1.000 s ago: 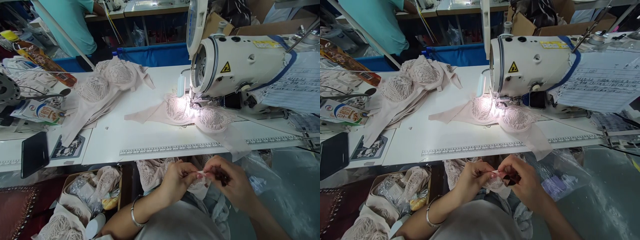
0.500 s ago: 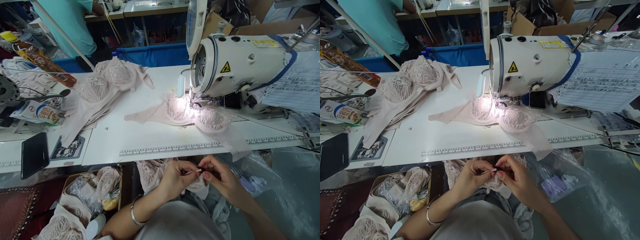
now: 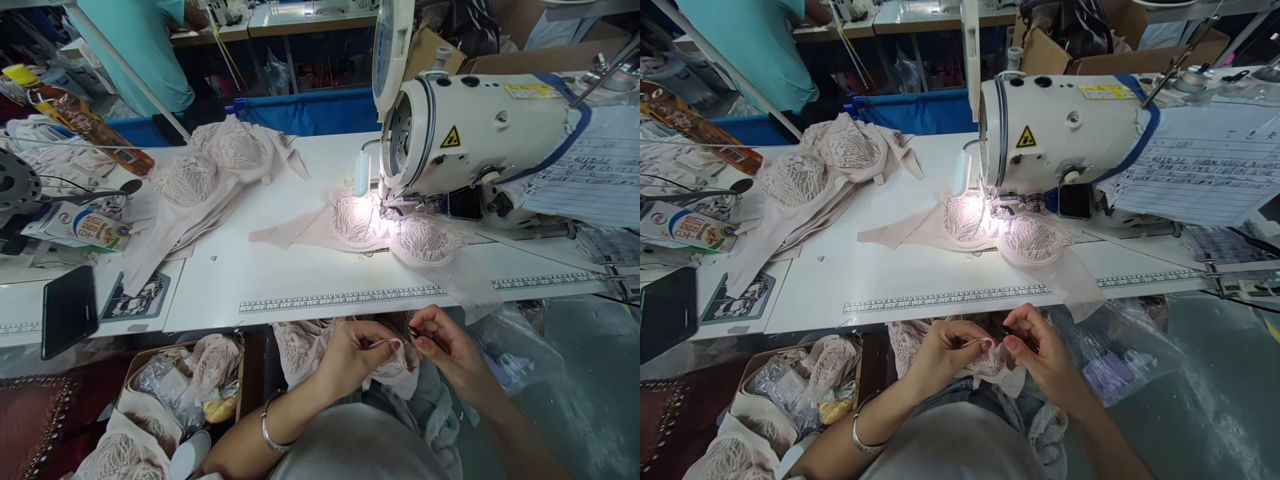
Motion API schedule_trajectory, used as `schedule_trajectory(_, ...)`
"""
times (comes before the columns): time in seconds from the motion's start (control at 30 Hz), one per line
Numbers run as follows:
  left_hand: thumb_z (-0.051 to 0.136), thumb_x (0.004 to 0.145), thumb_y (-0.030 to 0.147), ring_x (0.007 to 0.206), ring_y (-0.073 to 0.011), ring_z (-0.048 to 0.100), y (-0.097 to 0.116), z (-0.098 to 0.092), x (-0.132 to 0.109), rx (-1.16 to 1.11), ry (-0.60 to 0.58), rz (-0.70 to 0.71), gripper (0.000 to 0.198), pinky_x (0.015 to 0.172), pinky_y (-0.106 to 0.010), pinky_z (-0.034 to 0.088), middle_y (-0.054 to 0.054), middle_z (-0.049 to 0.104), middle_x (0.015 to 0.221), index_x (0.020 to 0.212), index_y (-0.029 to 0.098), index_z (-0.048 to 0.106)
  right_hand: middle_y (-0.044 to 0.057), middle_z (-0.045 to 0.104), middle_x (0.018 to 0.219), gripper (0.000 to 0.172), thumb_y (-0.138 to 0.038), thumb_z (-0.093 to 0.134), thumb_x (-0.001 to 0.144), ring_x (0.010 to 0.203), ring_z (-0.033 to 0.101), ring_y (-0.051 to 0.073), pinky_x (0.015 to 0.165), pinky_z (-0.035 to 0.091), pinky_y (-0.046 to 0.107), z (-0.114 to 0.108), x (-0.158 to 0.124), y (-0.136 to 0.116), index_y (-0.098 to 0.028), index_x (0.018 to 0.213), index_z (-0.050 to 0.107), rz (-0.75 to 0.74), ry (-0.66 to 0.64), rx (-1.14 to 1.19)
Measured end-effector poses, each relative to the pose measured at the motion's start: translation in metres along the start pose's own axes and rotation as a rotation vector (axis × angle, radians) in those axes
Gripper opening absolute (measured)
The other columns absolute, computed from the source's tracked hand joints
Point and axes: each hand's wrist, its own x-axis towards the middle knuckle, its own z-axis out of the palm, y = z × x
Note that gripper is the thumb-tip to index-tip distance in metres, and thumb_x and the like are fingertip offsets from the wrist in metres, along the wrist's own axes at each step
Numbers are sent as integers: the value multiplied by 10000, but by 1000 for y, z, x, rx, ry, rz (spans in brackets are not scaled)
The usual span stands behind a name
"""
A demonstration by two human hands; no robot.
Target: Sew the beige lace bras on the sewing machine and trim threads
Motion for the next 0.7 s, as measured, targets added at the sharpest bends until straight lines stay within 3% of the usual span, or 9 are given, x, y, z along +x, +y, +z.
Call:
schedule_trajectory(0.17,705,825,360,603,-110,494,-3,-1,1,23,-2,17,263,558,-211,363,-53,668,682,763,115,776,-9,561,709,306,-543,552,980,631,554,165,572,439,277,0,-3,-1,-240,935,543,36,-81,-123)
schedule_trajectory(0.43,674,826,298,591,-101,455,-9,-2,1,68,-26,39,218,543,-213,335,-28,626,642,738,122,767,-43,478,643,357,-548,604,950,566,475,137,531,374,262,9,1,2,-233,824,493,108,-104,-35)
schedule_trajectory(0.57,701,831,359,606,-121,513,-6,-3,0,86,-2,15,257,558,-225,369,-55,674,684,775,122,783,-55,440,614,359,-523,605,960,529,410,112,514,350,245,6,1,5,-226,787,500,65,-12,56)
schedule_trajectory(0.7,740,808,452,596,-130,534,-4,-4,1,16,57,-11,335,541,-225,378,-77,695,682,771,123,791,-78,342,580,411,-648,518,957,471,274,106,465,251,247,-5,-7,19,-246,881,545,-46,51,-29)
